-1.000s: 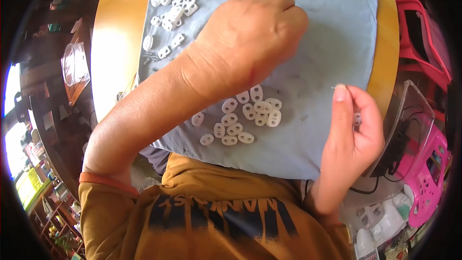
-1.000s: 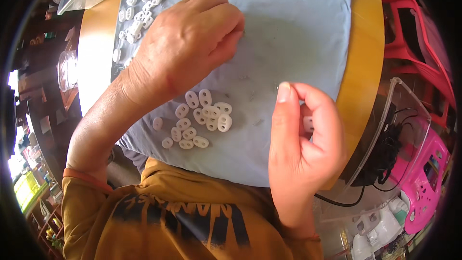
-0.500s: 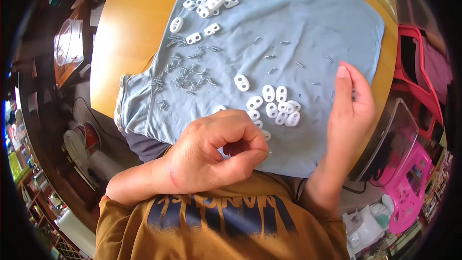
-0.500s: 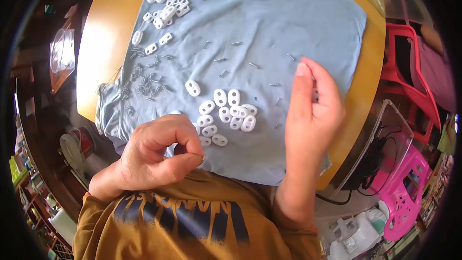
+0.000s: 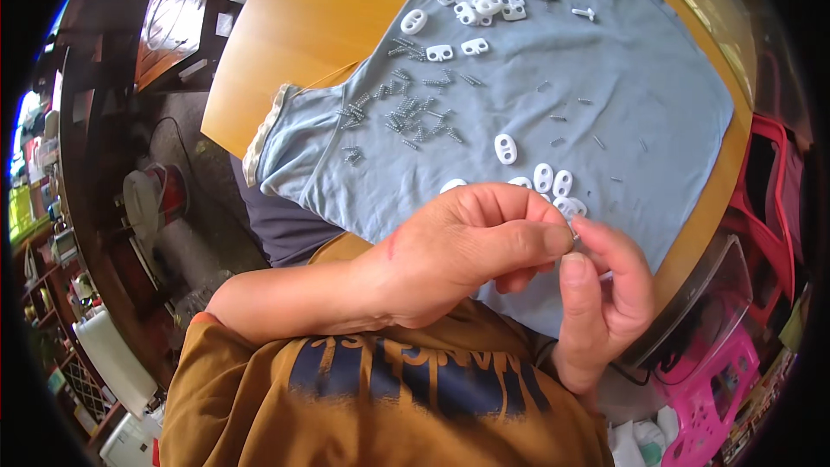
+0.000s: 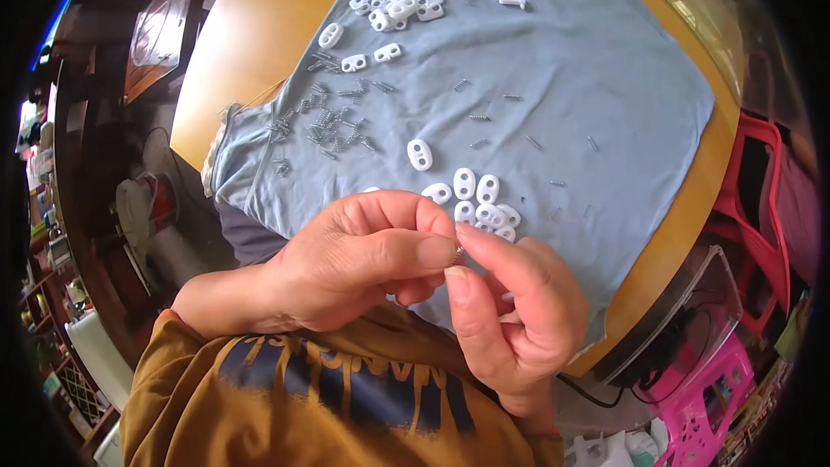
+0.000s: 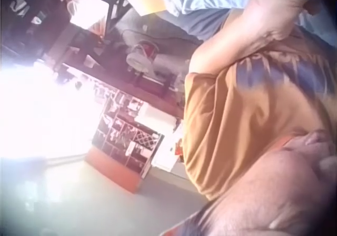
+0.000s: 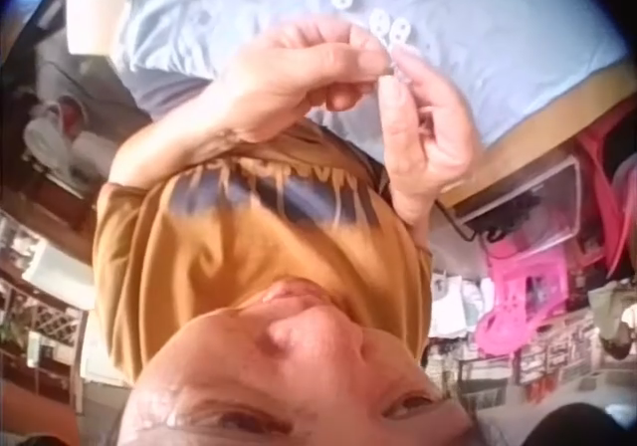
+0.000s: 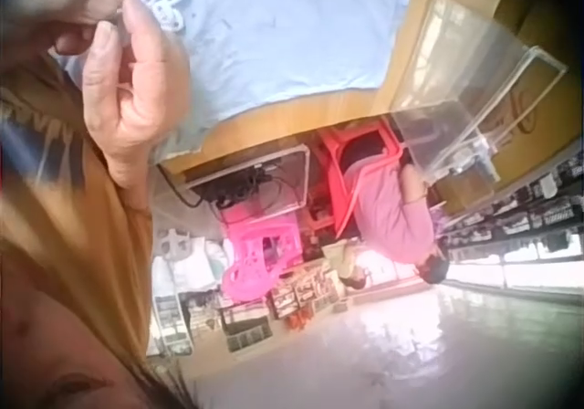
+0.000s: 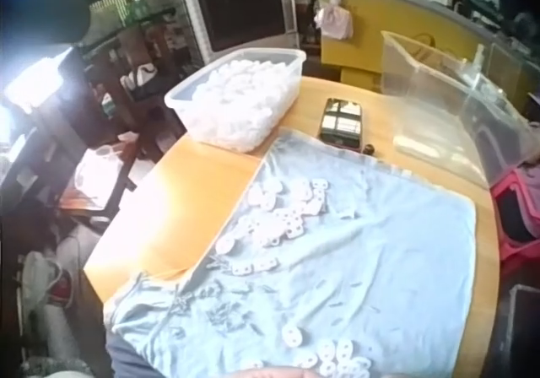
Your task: Assembling small plastic hardware components by inserting metal pins into pre-drilled holes.
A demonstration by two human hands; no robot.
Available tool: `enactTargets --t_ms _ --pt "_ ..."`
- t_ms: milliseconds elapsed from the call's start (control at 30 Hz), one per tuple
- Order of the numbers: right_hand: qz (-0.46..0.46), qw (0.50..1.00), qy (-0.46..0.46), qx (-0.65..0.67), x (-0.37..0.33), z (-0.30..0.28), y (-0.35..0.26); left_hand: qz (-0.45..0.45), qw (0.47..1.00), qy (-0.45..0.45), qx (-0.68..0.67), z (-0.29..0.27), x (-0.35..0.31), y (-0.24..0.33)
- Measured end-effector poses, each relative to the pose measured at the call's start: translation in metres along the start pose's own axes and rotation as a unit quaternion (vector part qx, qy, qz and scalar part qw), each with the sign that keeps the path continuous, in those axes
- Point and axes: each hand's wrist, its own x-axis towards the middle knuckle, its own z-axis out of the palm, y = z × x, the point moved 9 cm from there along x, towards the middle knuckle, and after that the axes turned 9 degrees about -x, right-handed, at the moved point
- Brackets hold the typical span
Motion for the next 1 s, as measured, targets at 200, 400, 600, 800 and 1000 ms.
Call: enactTargets --t_ms 200,400,600,800,1000 --pt "0.077 0.995 -0.008 0.056 -0.005 -0.002 0.007 -0.016 0.999 -0.018 -0.028 -0.001 -0.004 -0.004" --pt "0.114 0.986 0.025 0.123 -0.005 -0.001 0.011 0.021 0.999 -0.043 -0.011 0.002 -0.008 0.001" --pt "0.099 0.990 0.022 0.097 -0.003 0.001 0.010 0.117 0.989 -0.053 0.074 0.002 -0.009 0.009" --pt "0.078 0.994 0.004 0.073 -0.002 0.002 0.009 0.250 0.906 -0.031 0.339 0.008 -0.015 0.032" --pt "0.091 0.995 0.022 0.033 -0.006 0.000 0.012 0.519 0.679 -0.004 0.519 0.031 -0.041 0.050"
